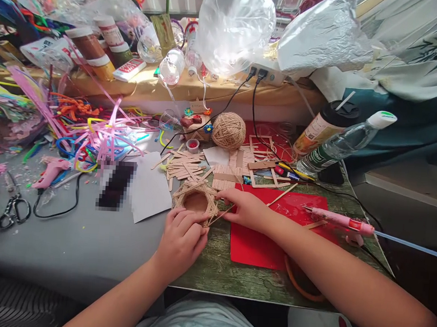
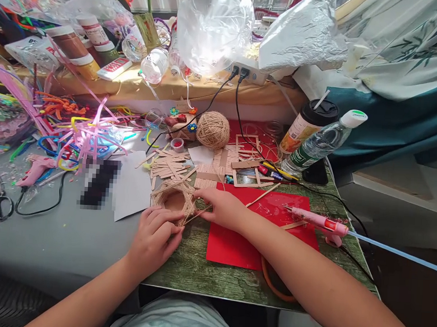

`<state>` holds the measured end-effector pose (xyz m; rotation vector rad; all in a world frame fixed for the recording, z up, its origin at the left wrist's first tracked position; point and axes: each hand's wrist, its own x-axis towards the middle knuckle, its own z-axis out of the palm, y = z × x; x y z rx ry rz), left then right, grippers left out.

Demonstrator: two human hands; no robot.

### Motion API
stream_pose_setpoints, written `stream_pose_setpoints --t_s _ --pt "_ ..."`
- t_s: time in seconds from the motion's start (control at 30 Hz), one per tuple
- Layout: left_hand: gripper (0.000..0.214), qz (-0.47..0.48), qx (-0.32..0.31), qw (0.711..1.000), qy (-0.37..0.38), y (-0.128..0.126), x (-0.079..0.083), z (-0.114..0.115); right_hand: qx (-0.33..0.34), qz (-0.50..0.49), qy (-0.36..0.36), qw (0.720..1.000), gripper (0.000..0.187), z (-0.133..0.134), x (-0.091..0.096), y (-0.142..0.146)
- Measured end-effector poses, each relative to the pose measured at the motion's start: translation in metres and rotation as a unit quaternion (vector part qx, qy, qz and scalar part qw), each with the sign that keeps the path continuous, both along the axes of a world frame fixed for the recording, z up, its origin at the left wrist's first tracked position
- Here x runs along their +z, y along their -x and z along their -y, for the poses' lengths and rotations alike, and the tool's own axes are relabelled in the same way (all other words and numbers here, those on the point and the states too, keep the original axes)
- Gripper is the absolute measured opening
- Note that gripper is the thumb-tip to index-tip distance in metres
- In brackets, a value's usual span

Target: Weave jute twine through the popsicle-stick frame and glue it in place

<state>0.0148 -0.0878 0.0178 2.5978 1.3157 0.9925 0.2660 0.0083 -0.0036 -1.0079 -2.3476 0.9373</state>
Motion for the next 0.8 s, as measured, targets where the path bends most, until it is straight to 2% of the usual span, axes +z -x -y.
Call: stream_pose_setpoints --t_s 0.17,0.3,0.47,0.63,0.8 --pt "0.021 0.054 0.006 0.998 0.01 -0.002 -0.005 -0.001 0.011 -0.038 0.012 0.999 0.037 -0.005 -0.004 -0.004" --pt "0.021 0.083 0.008 0.996 0.021 -0.003 -0.01 0.0 0.044 -0.049 0.009 0.998 0.061 -0.002 -0.005 -0.009" --pt "0.02 0.077 0.002 0.997 0.017 0.0 -0.012 0.001 0.013 -0.032 0.001 0.999 0.049 0.005 -0.012 -0.008" --pt "0.017 0.079 -0.006 0.997 0.015 0.005 -0.013 0.004 0.019 -0.024 -0.03 0.999 0.048 0.007 -0.011 -0.007" --pt "0.019 0.094 0.026 0.995 0.025 0.002 -0.013 0.009 0.013 -0.018 -0.057 0.998 0.047 0.01 -0.011 -0.006"
